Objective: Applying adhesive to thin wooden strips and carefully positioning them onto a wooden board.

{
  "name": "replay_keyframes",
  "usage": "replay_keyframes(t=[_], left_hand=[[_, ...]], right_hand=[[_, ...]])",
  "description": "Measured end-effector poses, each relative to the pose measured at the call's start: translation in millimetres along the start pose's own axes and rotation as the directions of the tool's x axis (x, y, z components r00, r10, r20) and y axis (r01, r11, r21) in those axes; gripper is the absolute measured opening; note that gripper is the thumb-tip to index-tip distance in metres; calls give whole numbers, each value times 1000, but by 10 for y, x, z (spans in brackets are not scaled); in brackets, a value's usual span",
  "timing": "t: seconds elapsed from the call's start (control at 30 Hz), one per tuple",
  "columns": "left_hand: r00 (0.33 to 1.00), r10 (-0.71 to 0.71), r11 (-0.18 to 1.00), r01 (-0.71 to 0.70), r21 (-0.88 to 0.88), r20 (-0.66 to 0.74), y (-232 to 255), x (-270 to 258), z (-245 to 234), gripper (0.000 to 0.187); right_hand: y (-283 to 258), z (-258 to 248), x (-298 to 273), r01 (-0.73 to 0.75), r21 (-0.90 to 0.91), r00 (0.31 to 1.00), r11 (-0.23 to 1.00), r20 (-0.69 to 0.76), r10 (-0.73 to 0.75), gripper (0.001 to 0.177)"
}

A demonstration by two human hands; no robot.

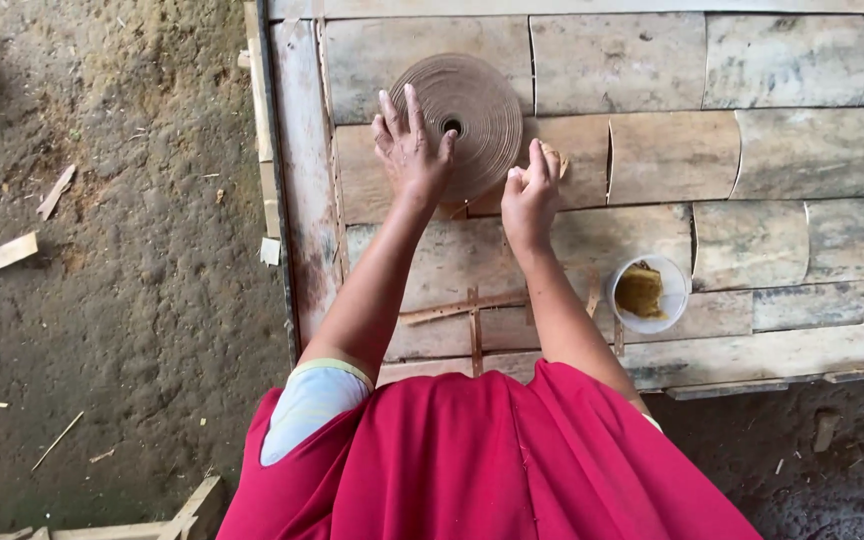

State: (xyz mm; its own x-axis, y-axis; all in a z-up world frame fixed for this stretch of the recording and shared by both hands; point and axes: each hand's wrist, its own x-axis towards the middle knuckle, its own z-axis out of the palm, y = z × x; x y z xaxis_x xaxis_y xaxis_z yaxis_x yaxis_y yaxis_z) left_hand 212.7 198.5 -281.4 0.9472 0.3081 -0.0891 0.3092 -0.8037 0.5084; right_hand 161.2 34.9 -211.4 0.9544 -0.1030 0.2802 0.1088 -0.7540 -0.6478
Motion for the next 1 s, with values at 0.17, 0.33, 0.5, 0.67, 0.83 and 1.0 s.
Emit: replay_keyframes(t=[0.17,0.33,0.5,0.67,0.83,1.0], left_hand=[[996,-77,997,76,25,47,56,275,2,120],[991,-118,991,122,-62,55,115,344,-179,119],[997,-82,996,82,-21,-4,28,350,-208,125],[985,-170,984,171,-55,18,-264,273,-784,127],[965,-250,967,246,-63,-75,-820,199,-1049,121],[966,-235,966,244,80,-111,-1192,205,-917,120]], right_hand=[[63,119,134,-13,13,1000,1000,27,12,48],[220,158,179,-3,-142,1000,990,-8,2,47],[194,187,160,-75,-163,996,984,42,83,49],[101,183,182,-20,-188,999,982,44,28,52],[-44,111,242,15,-222,998,975,59,-2,52],[-264,11,275,49,-44,998,998,44,-47,52]])
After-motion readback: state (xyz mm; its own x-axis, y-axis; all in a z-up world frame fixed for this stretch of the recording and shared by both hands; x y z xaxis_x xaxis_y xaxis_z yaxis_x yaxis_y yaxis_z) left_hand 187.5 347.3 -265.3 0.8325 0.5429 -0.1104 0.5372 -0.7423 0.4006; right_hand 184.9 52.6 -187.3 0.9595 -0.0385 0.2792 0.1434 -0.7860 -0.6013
